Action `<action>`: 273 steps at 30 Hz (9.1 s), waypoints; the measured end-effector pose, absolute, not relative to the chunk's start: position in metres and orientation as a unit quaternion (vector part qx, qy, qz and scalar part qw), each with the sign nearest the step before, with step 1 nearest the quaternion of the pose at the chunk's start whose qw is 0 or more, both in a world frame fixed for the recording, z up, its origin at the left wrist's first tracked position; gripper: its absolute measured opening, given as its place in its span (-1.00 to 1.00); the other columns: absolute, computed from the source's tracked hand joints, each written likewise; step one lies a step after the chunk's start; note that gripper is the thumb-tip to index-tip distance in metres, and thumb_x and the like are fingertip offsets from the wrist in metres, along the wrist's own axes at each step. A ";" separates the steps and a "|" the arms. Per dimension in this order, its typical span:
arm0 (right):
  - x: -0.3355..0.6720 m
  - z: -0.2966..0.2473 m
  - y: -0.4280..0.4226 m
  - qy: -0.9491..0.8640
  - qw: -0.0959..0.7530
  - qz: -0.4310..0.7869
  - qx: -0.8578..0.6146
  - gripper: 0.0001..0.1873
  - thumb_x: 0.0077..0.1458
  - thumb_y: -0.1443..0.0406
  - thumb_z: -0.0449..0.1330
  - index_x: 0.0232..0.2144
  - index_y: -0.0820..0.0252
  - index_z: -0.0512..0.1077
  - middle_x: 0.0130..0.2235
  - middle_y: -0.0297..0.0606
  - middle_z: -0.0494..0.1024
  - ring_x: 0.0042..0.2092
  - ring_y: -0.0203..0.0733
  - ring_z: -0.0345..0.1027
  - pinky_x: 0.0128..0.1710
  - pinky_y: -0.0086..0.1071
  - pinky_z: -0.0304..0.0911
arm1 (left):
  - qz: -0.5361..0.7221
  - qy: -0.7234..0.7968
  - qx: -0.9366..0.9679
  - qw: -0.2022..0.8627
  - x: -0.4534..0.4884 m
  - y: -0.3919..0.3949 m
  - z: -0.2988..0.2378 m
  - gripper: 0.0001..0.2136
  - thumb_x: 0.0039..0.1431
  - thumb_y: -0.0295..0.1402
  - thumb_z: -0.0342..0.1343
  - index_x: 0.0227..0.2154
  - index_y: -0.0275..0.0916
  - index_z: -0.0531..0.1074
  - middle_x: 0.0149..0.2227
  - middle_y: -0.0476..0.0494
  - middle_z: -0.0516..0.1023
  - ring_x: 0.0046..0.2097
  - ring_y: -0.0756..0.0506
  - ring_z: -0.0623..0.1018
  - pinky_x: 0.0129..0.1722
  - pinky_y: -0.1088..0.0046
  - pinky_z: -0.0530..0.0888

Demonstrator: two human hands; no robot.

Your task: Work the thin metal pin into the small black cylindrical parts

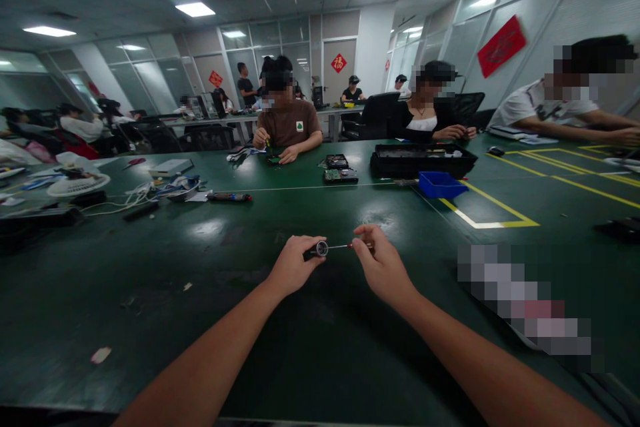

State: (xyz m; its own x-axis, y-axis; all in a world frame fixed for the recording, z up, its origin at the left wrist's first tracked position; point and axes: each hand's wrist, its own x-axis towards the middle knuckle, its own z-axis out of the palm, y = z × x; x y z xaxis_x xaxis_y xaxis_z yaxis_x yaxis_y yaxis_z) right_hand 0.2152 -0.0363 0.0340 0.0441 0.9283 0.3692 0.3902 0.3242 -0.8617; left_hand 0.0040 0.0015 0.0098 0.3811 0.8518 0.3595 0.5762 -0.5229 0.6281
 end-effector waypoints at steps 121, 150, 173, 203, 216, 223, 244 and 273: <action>0.219 0.021 -0.017 -0.405 0.582 0.526 -0.469 -0.68 0.11 0.02 0.19 -0.40 0.15 0.38 -0.48 -0.26 0.46 -0.45 -0.19 0.38 -0.32 -0.21 0.42 | 0.329 0.433 0.827 0.145 0.002 0.003 0.011 -0.63 0.18 -0.38 0.24 0.06 -0.07 0.46 0.03 -0.12 0.56 0.08 -0.20 0.47 0.19 0.02 0.25; 0.217 0.042 -0.040 -0.666 0.490 0.206 -0.523 -0.75 0.20 0.10 0.16 -0.29 0.13 0.49 -0.40 -0.27 0.59 -0.37 -0.15 0.46 -0.34 -0.31 0.28 | 0.307 0.451 0.826 0.143 0.002 0.001 0.014 -0.62 0.17 -0.36 0.26 0.06 -0.06 0.46 0.03 -0.12 0.56 0.10 -0.21 0.47 0.26 -0.07 0.11; 0.217 0.041 -0.039 -0.680 0.440 0.236 -0.538 -0.70 0.31 0.14 -0.04 -0.16 0.12 0.42 -0.41 -0.30 0.52 -0.42 -0.16 0.39 -0.43 -0.31 0.18 | 0.298 0.448 0.830 0.147 0.002 0.001 0.013 -0.63 0.18 -0.37 0.24 0.06 -0.07 0.46 0.02 -0.10 0.57 0.09 -0.19 0.47 0.21 0.00 0.19; 0.214 0.034 -0.038 -0.623 0.542 0.261 -0.499 -0.72 0.31 0.10 0.02 -0.25 0.14 0.39 -0.43 -0.29 0.51 -0.35 -0.16 0.41 -0.29 -0.28 0.26 | 0.289 0.431 0.843 0.138 0.005 -0.002 0.018 -0.63 0.19 -0.36 0.23 0.07 -0.08 0.46 -0.04 -0.13 0.55 0.01 -0.19 0.46 0.11 0.09 0.30; 0.216 0.037 -0.041 -0.696 0.472 0.153 -0.519 -0.80 0.31 0.18 0.00 -0.24 0.12 0.37 -0.41 -0.28 0.53 -0.37 -0.14 0.45 -0.34 -0.30 0.23 | 0.266 0.445 0.844 0.139 0.005 0.002 0.011 -0.60 0.14 -0.36 0.27 0.06 -0.08 0.47 -0.07 -0.13 0.56 -0.02 -0.19 0.47 0.05 0.14 0.34; 0.217 0.039 -0.041 -0.690 0.473 0.148 -0.527 -0.79 0.31 0.18 -0.01 -0.23 0.12 0.37 -0.39 -0.26 0.54 -0.37 -0.12 0.45 -0.35 -0.30 0.23 | 0.269 0.450 0.838 0.153 0.003 0.004 0.009 -0.62 0.15 -0.37 0.25 0.06 -0.09 0.48 -0.06 -0.14 0.54 0.01 -0.20 0.47 0.06 0.14 0.35; 0.217 0.037 -0.039 -0.692 0.461 0.144 -0.536 -0.79 0.31 0.18 -0.02 -0.24 0.11 0.37 -0.37 -0.24 0.55 -0.36 -0.11 0.44 -0.33 -0.27 0.24 | 0.271 0.455 0.832 0.167 0.004 0.004 0.009 -0.62 0.15 -0.39 0.23 0.05 -0.09 0.48 -0.06 -0.15 0.54 0.02 -0.21 0.47 0.08 0.12 0.37; 0.220 0.037 -0.040 -0.632 0.557 0.163 -0.513 -0.72 0.33 0.13 0.02 -0.06 0.12 0.38 -0.20 -0.18 0.59 -0.16 -0.07 0.50 -0.13 -0.14 0.35 | 0.113 0.466 0.869 0.120 0.080 -0.004 0.015 -0.68 0.24 -0.12 0.07 -0.02 -0.13 0.45 -0.18 -0.19 0.52 -0.17 -0.23 0.56 -0.24 0.28 0.47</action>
